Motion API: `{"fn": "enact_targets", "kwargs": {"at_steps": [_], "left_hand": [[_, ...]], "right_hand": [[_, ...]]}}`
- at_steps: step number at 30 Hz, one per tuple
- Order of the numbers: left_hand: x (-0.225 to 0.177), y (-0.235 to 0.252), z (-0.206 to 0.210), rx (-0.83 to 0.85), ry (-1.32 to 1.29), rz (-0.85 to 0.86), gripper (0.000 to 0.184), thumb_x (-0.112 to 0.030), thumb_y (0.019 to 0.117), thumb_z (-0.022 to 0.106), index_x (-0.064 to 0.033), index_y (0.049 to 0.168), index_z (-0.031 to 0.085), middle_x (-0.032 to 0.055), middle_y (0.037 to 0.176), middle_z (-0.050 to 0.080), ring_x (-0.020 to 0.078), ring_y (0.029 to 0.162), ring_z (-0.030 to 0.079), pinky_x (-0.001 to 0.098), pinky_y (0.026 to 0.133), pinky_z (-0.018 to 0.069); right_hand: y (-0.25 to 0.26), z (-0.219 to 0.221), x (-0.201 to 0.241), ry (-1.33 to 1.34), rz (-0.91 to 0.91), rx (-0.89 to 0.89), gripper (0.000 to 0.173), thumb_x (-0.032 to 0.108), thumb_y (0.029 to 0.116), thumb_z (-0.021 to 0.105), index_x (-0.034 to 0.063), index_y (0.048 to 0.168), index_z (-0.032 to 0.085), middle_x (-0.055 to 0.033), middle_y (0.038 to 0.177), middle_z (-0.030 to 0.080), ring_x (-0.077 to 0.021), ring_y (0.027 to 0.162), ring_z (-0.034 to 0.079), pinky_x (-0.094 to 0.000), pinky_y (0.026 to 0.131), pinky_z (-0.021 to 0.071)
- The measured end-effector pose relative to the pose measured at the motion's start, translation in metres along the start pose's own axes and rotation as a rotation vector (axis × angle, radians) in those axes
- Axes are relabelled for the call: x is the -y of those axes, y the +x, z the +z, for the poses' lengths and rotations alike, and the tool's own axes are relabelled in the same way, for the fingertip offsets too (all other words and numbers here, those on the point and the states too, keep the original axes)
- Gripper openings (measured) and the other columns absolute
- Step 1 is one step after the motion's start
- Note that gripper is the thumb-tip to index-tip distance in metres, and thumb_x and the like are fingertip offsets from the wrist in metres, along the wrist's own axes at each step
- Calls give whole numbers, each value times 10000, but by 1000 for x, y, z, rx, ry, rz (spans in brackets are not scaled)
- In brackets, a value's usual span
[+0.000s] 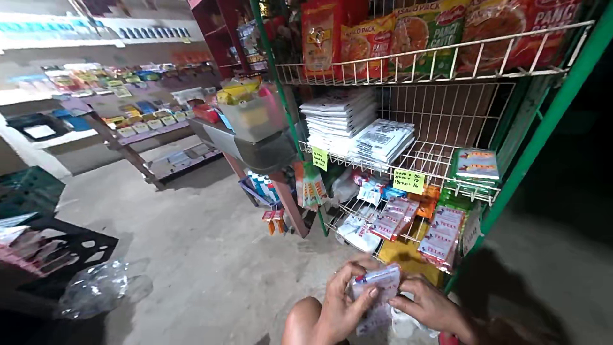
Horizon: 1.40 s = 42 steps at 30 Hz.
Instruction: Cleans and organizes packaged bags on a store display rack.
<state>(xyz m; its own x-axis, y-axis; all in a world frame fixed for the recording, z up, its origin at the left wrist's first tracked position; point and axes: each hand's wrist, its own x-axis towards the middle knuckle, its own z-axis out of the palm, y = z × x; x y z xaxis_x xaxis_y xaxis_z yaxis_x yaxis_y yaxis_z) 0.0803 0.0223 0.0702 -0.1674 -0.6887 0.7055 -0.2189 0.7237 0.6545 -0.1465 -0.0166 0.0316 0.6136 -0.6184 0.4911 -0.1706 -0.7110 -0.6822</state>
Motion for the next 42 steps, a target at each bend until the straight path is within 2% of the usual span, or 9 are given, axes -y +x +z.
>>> {"fn": "enact_targets", "kwargs": {"at_steps": [2, 3, 9, 14, 18, 22, 27, 33, 42], "left_hand": [[-4, -8, 14, -50, -39, -75, 226, -356, 1030, 578, -169, 1156, 593, -121, 1031, 702, -84, 953, 652, 144, 852, 556], [-5, -12, 21, -77, -35, -100, 249, -344, 1047, 542, -150, 1198, 581, -127, 1024, 701, -109, 924, 644, 129, 836, 553], [-8, -33, 37, -137, 45, -180, 334, -266, 1079, 451, 34, 1203, 534, -32, 1062, 706, -119, 993, 622, 143, 921, 523], [-2, -25, 42, -187, 74, -64, 258, -329, 1079, 464, -120, 1179, 577, -143, 1084, 689, -156, 1015, 601, 118, 916, 516], [-1, -6, 41, -219, 37, -88, 151, -149, 1046, 493, -62, 1087, 608, -112, 945, 711, -120, 886, 640, 137, 817, 554], [-11, 78, 19, -284, -134, -308, 252, -119, 1066, 367, -41, 1184, 575, -101, 867, 720, 1, 752, 703, 229, 703, 621], [-32, 231, 21, -28, -417, -773, 259, -187, 1123, 342, -47, 1237, 527, 35, 865, 687, 106, 735, 698, 279, 664, 608], [19, 363, 75, 109, -179, -763, 323, -272, 1110, 419, -34, 1299, 529, 96, 951, 626, 147, 754, 618, 325, 699, 545], [106, 396, 113, 400, 360, -824, 385, -268, 1084, 496, 66, 1256, 577, 221, 1138, 625, 272, 983, 623, 460, 896, 511]], "right_hand": [[-2, 4, -1, 74, 29, -14, 320, 247, 965, 643, -37, 849, 733, -140, 872, 750, -148, 822, 719, -322, 777, 572], [-3, 5, -2, 100, 54, -20, 319, 239, 968, 641, -47, 859, 732, -143, 879, 748, -134, 826, 714, -307, 787, 570], [-7, 5, -1, 158, 121, -81, 287, 228, 961, 648, -39, 918, 746, -109, 909, 753, -66, 854, 699, -249, 817, 558], [-4, -1, 11, 231, 108, -176, 239, 175, 948, 672, -52, 968, 745, -93, 937, 756, -15, 899, 689, -200, 861, 547], [0, -11, 12, 354, 84, -213, 216, 123, 963, 655, -69, 1037, 721, -64, 984, 752, 30, 918, 674, -177, 863, 551], [2, -27, 5, 390, 173, -269, 287, 67, 1000, 529, -102, 1195, 654, -116, 1060, 724, -26, 945, 664, -214, 877, 539], [2, -30, -10, 290, 429, -311, 343, 105, 1009, 534, -67, 1293, 623, -155, 1012, 722, -147, 883, 683, -333, 843, 559], [6, -24, -25, 245, 491, -239, 353, 146, 1023, 557, -64, 1296, 634, -241, 1098, 717, -318, 978, 713, -485, 899, 559], [16, -31, -39, 137, 502, -171, 375, 233, 1037, 565, -18, 1304, 646, -196, 1081, 742, -332, 968, 732, -550, 901, 555]]}}
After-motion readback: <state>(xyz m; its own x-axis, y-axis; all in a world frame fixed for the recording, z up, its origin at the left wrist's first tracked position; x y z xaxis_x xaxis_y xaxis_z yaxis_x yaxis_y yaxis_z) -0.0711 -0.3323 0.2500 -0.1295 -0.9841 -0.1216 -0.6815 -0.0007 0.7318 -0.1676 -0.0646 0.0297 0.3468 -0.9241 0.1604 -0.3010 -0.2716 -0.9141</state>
